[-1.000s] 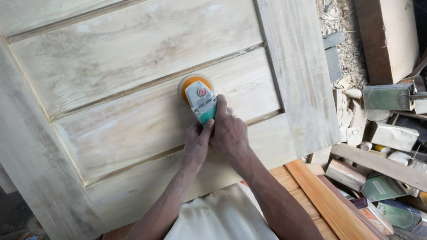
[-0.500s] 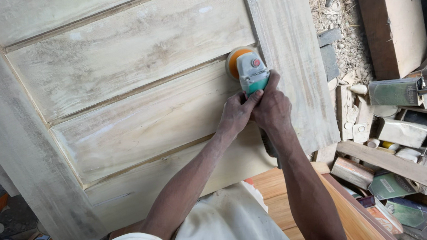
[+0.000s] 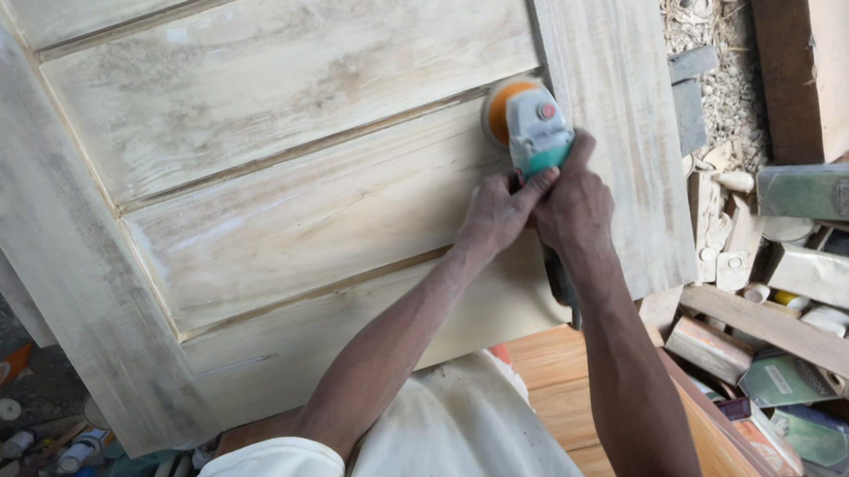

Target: The person uses an electric orbital sander to smooth the surface of a large wooden door. They move the tool across the flat panels and along the raised edges, occasionally using their left hand to steady the door or wipe away dust.

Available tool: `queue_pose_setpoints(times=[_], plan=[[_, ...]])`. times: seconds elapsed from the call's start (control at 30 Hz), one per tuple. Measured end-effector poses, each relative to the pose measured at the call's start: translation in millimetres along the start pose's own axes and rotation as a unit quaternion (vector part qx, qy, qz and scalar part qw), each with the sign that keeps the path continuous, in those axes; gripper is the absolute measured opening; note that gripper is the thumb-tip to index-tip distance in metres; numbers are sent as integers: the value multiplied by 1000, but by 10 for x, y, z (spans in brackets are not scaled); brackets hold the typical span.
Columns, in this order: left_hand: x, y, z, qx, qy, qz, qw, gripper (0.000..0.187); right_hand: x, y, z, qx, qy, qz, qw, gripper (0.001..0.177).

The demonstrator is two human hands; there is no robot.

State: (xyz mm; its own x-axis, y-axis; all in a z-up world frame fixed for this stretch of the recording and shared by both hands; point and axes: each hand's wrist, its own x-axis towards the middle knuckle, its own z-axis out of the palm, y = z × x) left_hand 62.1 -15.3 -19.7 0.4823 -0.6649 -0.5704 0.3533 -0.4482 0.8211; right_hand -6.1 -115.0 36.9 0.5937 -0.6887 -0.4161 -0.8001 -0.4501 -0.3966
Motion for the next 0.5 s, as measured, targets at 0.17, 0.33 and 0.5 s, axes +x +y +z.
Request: queue_pose_setpoints(times=[0.17,0.33,0.5], plan=[[-422,-155,6,35,-2,-4,999,69,-452,-30,96,13,4,13,1000,84],[-835,-395,-501,38,64,-9,997,64,-735,-448,514,-2,-32,6,999,92],[-1408,-785,-1295,-24,133,-43,990,57,-1058,-1215,945,-25,-115,-99,988,86]])
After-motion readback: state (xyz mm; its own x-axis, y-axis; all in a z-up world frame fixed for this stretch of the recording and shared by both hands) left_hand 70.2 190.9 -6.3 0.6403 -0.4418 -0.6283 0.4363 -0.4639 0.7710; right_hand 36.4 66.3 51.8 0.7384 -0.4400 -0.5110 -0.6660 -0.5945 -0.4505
